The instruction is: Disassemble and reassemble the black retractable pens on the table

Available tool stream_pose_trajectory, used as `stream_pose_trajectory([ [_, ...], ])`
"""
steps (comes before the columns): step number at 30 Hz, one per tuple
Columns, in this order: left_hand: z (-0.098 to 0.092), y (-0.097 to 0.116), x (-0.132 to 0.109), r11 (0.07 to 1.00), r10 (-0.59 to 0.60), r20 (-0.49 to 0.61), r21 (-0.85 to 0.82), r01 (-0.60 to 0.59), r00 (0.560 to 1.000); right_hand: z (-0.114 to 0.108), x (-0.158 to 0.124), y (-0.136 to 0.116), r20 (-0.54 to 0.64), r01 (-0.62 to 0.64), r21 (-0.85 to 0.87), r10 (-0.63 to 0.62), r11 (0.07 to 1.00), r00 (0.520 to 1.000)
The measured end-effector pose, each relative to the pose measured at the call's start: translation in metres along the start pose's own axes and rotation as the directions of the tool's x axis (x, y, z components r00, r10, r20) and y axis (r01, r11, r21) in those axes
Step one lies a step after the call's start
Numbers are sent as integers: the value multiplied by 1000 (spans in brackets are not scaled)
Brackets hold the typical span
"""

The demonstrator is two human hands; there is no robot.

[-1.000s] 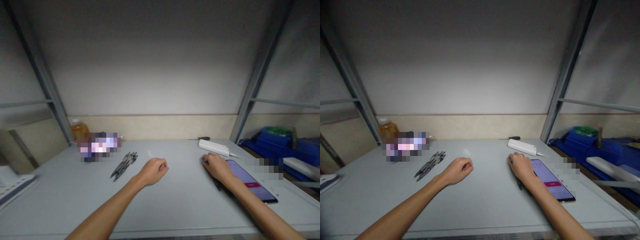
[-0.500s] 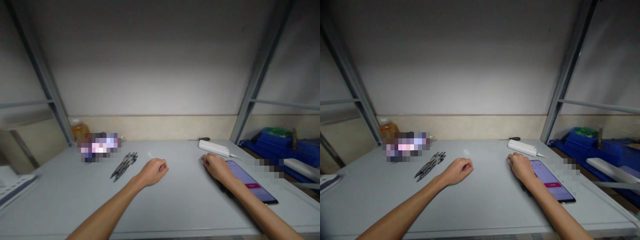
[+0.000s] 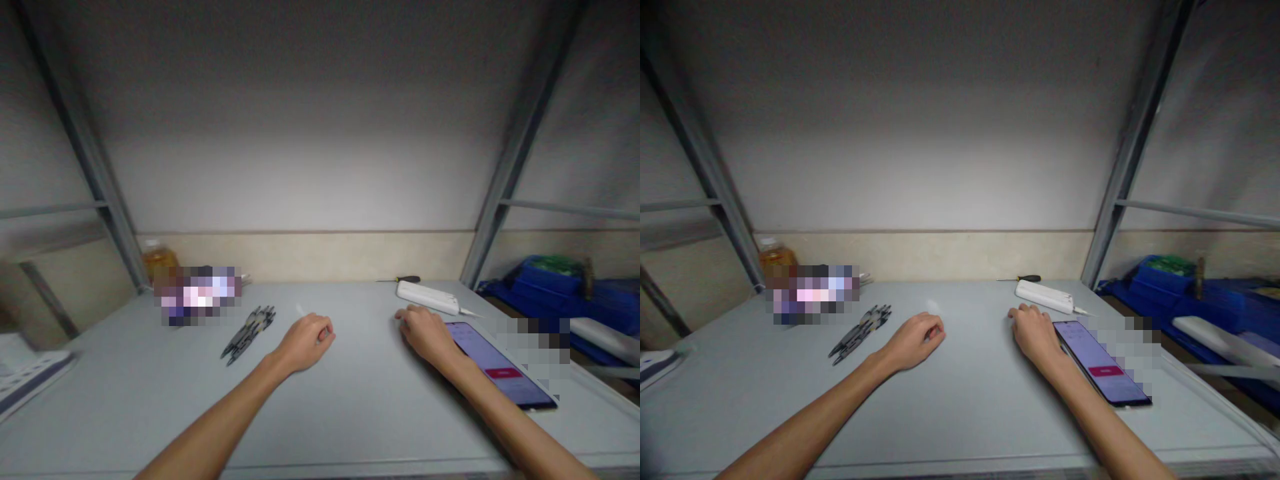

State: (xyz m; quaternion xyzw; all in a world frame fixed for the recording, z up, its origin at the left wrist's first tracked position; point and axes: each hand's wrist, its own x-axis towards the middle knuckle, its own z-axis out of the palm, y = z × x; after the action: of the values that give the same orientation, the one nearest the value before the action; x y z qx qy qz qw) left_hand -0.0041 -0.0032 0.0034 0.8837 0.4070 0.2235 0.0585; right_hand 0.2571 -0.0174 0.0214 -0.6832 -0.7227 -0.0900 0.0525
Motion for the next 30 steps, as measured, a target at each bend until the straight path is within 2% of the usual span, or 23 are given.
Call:
stream_pose_trajectory([
  [3,-2,1,0,982,-53,-30,181,58,998,0,0,-13,-9,45,35,-44,998,999],
  [6,-4,1,-1,902,-189,-78,380,204,979,-1,1,-28,-23,96,84,-94,992,995],
  [9,-4,-2,-2,794,-324,-155,491,357,933,-1,4,-44,-60,164,137,-157,977,986],
  [13,-7,-11,-3,686,-454,-214,536,492,865,-1,9,-65,-100,254,198,-239,947,966],
  [16,-11,-19,-3,643,-503,-223,549,534,835,2,10,-75,-121,299,223,-279,928,953],
  [20,-17,-27,-4,604,-556,-227,551,576,800,12,9,-76,-144,365,258,-338,895,930],
  [24,-22,-30,-5,601,-620,-163,530,598,767,22,8,-72,-159,402,293,-371,867,915],
  [30,-24,-29,-4,622,-623,-104,535,571,776,25,8,-71,-186,398,333,-354,855,917],
])
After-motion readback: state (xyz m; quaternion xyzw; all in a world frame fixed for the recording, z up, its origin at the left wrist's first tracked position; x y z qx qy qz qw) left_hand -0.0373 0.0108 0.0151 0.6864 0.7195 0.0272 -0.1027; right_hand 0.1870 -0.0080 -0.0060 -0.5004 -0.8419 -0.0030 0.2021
